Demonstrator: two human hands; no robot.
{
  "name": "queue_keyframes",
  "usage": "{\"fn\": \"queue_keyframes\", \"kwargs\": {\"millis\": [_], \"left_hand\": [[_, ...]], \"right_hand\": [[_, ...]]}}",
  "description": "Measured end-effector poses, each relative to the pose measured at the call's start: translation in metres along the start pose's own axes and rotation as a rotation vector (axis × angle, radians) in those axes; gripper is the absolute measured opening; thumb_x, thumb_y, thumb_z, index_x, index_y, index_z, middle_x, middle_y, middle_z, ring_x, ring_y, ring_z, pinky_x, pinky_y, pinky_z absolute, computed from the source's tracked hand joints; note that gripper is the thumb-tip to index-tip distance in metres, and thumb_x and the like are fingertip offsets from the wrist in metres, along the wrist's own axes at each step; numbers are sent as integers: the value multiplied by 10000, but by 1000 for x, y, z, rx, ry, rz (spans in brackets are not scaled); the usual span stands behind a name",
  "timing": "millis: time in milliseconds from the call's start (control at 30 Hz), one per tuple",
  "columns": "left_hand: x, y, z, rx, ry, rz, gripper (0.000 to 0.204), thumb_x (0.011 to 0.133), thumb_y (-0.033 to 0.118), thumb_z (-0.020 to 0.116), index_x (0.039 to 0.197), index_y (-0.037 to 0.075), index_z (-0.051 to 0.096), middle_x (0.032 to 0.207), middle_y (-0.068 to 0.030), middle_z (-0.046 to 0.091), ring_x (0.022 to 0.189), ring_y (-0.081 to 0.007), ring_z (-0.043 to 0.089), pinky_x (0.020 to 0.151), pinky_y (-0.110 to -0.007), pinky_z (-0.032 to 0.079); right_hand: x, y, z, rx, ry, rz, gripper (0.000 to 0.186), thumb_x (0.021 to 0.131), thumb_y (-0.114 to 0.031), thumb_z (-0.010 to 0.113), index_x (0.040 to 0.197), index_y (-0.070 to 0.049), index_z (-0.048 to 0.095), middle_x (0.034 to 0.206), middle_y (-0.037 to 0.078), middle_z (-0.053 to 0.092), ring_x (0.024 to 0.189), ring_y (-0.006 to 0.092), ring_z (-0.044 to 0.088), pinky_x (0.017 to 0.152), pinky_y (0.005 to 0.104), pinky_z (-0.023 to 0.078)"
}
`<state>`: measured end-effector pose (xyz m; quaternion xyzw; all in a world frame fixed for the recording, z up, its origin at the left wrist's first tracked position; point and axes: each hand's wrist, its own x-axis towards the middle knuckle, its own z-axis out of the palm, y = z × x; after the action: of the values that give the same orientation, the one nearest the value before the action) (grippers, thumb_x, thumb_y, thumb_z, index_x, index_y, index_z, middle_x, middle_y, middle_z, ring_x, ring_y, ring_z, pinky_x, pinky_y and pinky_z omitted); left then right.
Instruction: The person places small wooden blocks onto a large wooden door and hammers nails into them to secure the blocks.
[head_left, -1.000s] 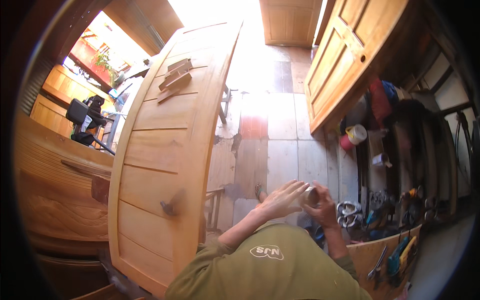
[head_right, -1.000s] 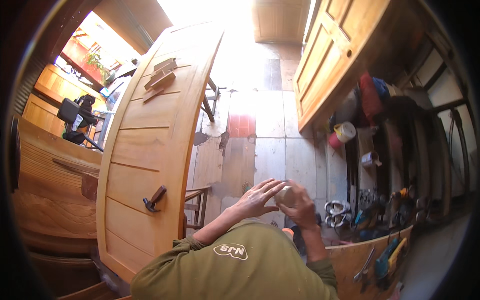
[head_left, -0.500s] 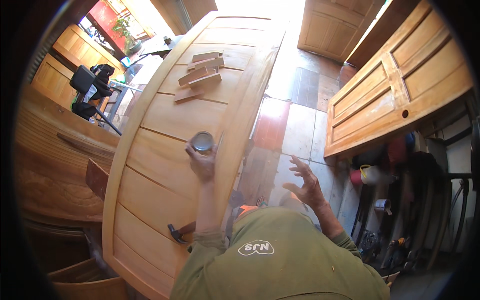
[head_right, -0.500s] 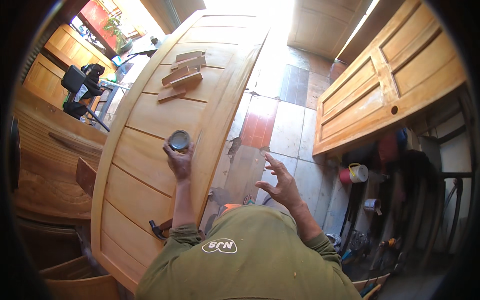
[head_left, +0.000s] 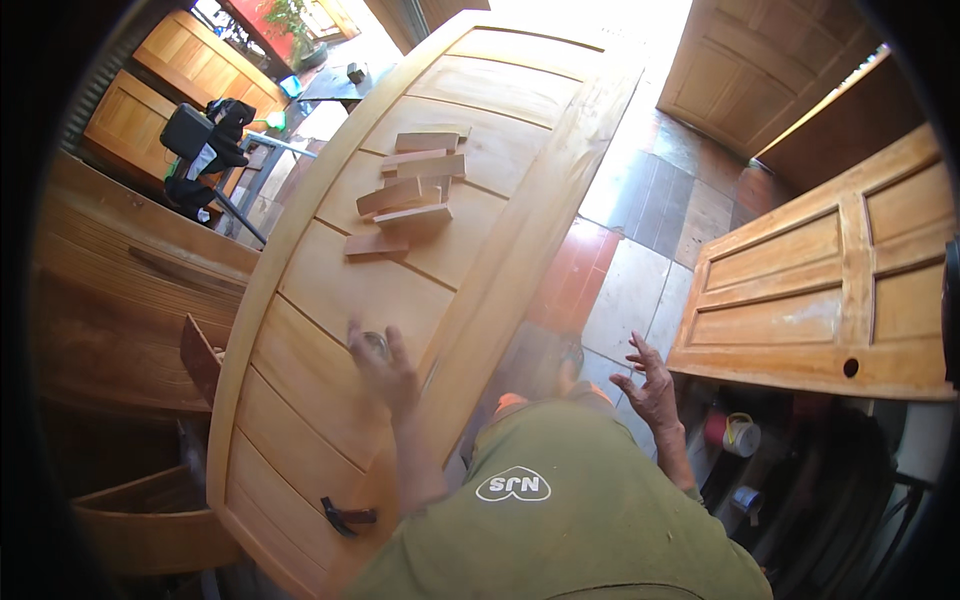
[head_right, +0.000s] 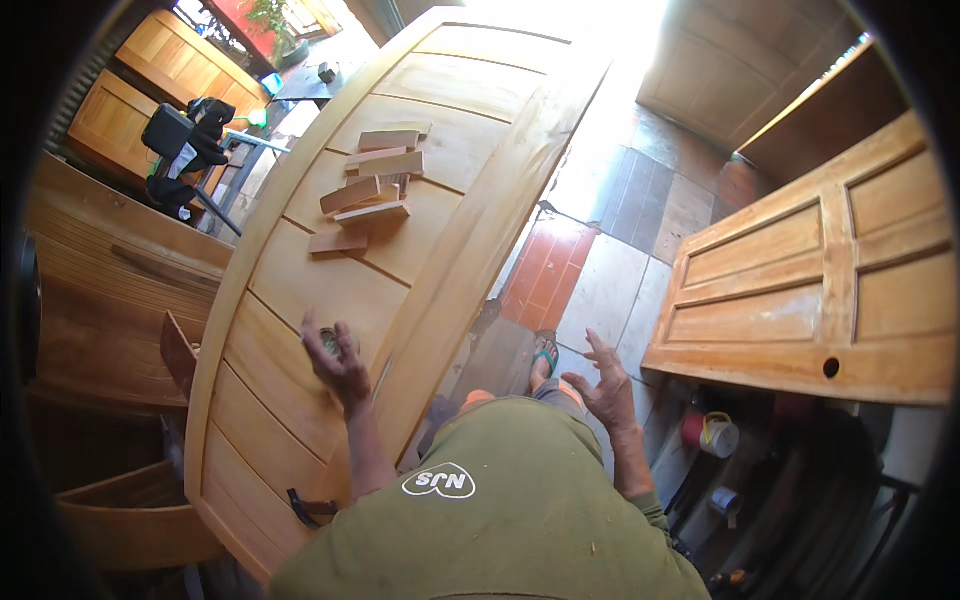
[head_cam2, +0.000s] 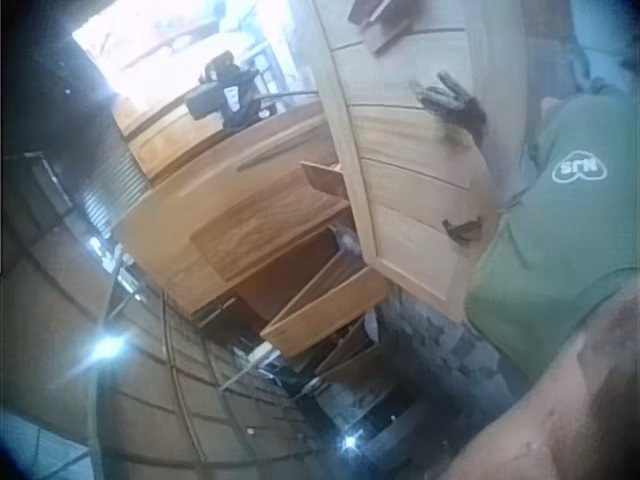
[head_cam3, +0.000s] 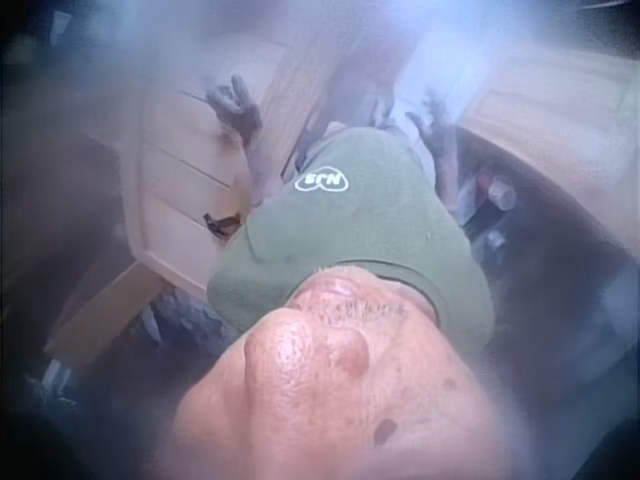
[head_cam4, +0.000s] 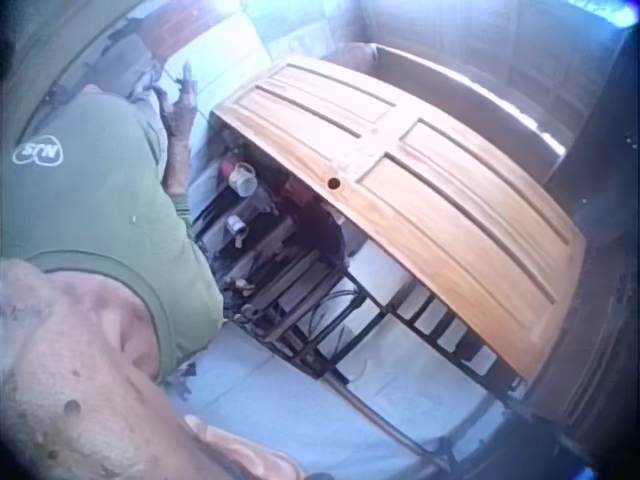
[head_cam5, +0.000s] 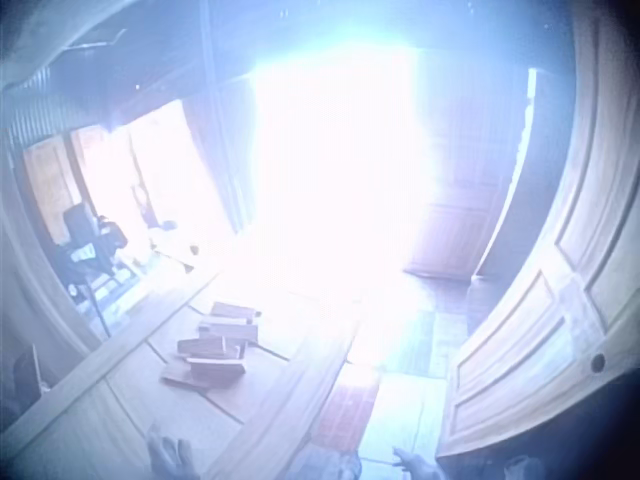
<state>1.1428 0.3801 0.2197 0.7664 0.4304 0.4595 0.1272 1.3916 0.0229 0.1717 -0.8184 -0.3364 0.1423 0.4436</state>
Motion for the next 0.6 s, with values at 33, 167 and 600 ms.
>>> {"fn": "queue_keyframes", "kwargs": {"millis": [33,167,600], "left_hand": [[11,12,20,-4,-72,-13,533,1042,183,676,1479,-67,502,1491,-261,573,1406,-404,549,1190,-486,425],[69,59,124,-45,-263,76,480,997,116,692,1458,30,588,1468,-193,621,1375,-396,574,1175,-468,449],[185,33,305,469,-453,194,531,1013,286,670,1522,163,585,1487,-155,632,1430,-388,534,1210,-575,381]], "right_hand": [[21,4,-9,8,-12,-4,901,844,-353,904,1599,-121,470,1413,180,653,1126,305,726,910,425,609],[103,6,-40,-20,-52,-80,888,825,-301,917,1582,-115,492,1425,193,645,1124,330,729,909,420,614],[266,24,-47,-14,-118,-130,844,813,-230,923,1557,-128,536,1399,182,669,1070,291,744,897,420,603]]}}
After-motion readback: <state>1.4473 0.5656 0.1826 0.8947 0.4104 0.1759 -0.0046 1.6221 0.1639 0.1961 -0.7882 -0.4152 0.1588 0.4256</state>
